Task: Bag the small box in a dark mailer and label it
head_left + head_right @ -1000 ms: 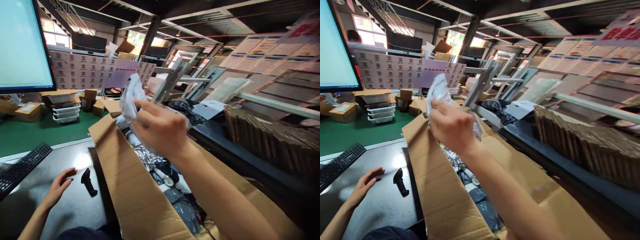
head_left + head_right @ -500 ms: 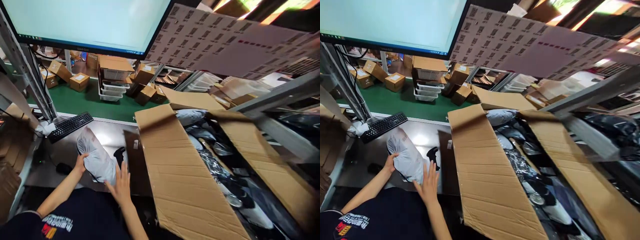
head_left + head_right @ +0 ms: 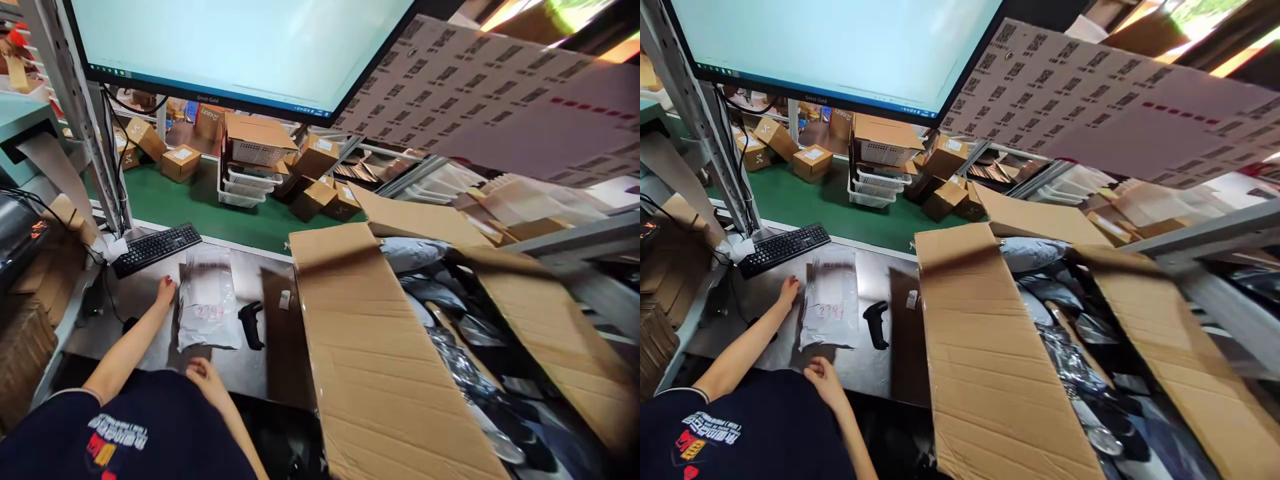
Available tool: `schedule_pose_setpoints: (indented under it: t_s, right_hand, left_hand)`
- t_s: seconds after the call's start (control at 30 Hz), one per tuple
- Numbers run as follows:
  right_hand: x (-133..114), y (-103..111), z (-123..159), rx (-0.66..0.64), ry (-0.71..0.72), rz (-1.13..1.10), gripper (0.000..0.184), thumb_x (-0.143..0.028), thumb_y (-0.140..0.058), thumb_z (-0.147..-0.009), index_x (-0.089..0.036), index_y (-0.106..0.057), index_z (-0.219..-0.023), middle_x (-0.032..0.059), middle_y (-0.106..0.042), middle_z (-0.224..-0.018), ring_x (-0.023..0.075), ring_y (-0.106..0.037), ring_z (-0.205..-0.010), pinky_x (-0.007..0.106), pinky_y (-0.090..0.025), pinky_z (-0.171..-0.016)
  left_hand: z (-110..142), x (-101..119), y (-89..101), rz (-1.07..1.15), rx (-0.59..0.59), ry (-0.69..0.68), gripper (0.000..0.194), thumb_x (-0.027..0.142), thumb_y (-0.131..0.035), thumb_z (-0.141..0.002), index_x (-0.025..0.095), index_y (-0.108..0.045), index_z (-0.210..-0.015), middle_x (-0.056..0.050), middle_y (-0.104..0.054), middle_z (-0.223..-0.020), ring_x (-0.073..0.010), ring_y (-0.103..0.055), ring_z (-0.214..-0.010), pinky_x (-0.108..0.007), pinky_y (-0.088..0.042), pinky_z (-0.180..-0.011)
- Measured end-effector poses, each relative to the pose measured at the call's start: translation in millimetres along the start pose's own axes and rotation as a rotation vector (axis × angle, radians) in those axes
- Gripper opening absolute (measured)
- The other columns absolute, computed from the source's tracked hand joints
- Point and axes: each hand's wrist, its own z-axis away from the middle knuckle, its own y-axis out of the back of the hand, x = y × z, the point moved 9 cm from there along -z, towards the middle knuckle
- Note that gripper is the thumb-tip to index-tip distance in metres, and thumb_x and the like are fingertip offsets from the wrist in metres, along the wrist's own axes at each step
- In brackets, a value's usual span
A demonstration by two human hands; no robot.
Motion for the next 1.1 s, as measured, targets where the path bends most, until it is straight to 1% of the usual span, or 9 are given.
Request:
schedule_pose_setpoints:
  t_s: [0.07, 0.13, 0.2, 0.3, 0.43, 0.6, 0.7, 0.8, 1.1]
  right_hand:
    - [26.1, 1.3, 6.8, -0.075, -0.106, -0.027, 0.053, -0.072, -0.072, -0.077, -0.025, -0.079, -0.099, 0.0106, -0.084, -0.098, 0.035, -0.08, -0.097, 0.051, -0.064, -0.091]
    - [42.0, 22.1, 8.3, 0.03, -0.173, -0.088, 0.064, -0.078, -0.073, -0.073, -0.02, -0.079, -0.1, 0.0157, -0.083, -0.105, 0.0362, -0.078, -0.101, 0.051, -0.062, -0.095]
    - [42.0, 41.8, 2.8, 0.139, -0.159, -0.102, 0.068, -0.082, -0.072, -0.072, -0.019, -0.077, -0.097, 0.0168, -0.082, -0.098, 0.0345, -0.077, -0.092, 0.049, -0.062, -0.086]
    - [17.7, 38.4, -20.5, 0.118, -0.054, -0.042, 0.052, -0.069, -0.066, -0.087, -0.018, -0.076, -0.094, 0.0125, -0.08, -0.088, 0.0277, -0.074, -0.079, 0.043, -0.06, -0.078]
    - [-40.6, -38.1, -65.8, -0.203, 0.208, 0.121, 0.033, -0.032, -0.057, -0.098, -0.015, -0.076, -0.12, 0.0114, -0.081, -0.105, 0.0248, -0.075, -0.094, 0.04, -0.062, -0.089]
    - [-70.7, -156.7, -103.6, -0.471, 0.635, 0.592, 0.079, -0.03, -0.081, -0.086, -0.018, -0.053, -0.16, 0.0242, -0.048, -0.167, 0.0408, -0.05, -0.151, 0.058, -0.044, -0.125]
    - [-43.3, -199.0, -113.2, -0.501, 0.74, 0.734, 0.089, -0.039, -0.087, -0.084, -0.029, -0.049, -0.164, 0.0212, -0.032, -0.178, 0.0468, -0.042, -0.156, 0.065, -0.041, -0.126]
    - [-12.4, -213.4, -120.3, -0.419, 0.756, 0.717, 0.077, -0.037, -0.083, -0.089, -0.031, -0.055, -0.16, 0.0187, -0.037, -0.176, 0.0464, -0.049, -0.15, 0.063, -0.044, -0.124]
    - [6.1, -208.2, -124.9, -0.28, 0.731, 0.556, 0.067, -0.029, -0.076, -0.091, -0.028, -0.06, -0.156, 0.0183, -0.049, -0.169, 0.0404, -0.056, -0.145, 0.058, -0.051, -0.118]
  left_hand:
    - [11.1, -5.6, 18.3, -0.135, 0.071, -0.057, 0.042, 0.007, -0.055, -0.091, 0.001, -0.058, -0.133, -0.033, -0.054, -0.157, -0.0317, -0.055, -0.146, -0.05, -0.037, -0.126]
    - [34.6, -17.1, 31.9, -0.246, 0.041, -0.108, 0.037, 0.006, -0.059, -0.088, 0.004, -0.067, -0.124, -0.025, -0.068, -0.14, -0.0303, -0.065, -0.13, -0.048, -0.043, -0.122]
    - [63.6, -27.4, 48.6, -0.345, 0.002, -0.162, 0.03, 0.006, -0.064, -0.084, 0.009, -0.074, -0.112, -0.018, -0.075, -0.125, -0.0302, -0.07, -0.119, -0.048, -0.049, -0.117]
    - [99.9, -29.1, 96.0, -0.463, 0.109, -0.256, 0.034, 0.012, -0.063, -0.087, 0.013, -0.072, -0.12, -0.018, -0.069, -0.137, -0.0329, -0.06, -0.137, -0.05, -0.04, -0.127]
    - [130.3, -17.1, 187.6, -0.758, 0.481, -0.404, 0.05, 0.023, -0.053, -0.096, 0.01, -0.055, -0.144, -0.024, -0.057, -0.152, -0.0348, -0.048, -0.151, -0.055, -0.035, -0.131]
    - [142.0, -59.6, 268.7, -1.2, 0.574, -0.263, 0.059, 0.029, -0.042, -0.101, 0.005, -0.052, -0.154, -0.027, -0.051, -0.164, -0.0407, -0.049, -0.152, -0.059, -0.046, -0.122]
    - [140.0, -98.5, 279.4, -1.474, 0.425, -0.154, 0.062, 0.033, -0.038, -0.104, 0.006, -0.054, -0.158, -0.025, -0.049, -0.168, -0.0406, -0.044, -0.158, -0.059, -0.042, -0.125]
    - [135.0, -120.5, 277.7, -1.702, 0.288, -0.06, 0.064, 0.031, -0.031, -0.108, 0.006, -0.048, -0.164, -0.02, -0.04, -0.174, -0.0374, -0.036, -0.163, -0.057, -0.034, -0.13]
    - [130.1, -110.6, 280.6, -1.878, 0.096, 0.037, 0.063, 0.027, -0.027, -0.109, 0.012, -0.033, -0.17, -0.016, -0.027, -0.178, -0.033, -0.032, -0.165, -0.052, -0.032, -0.132]
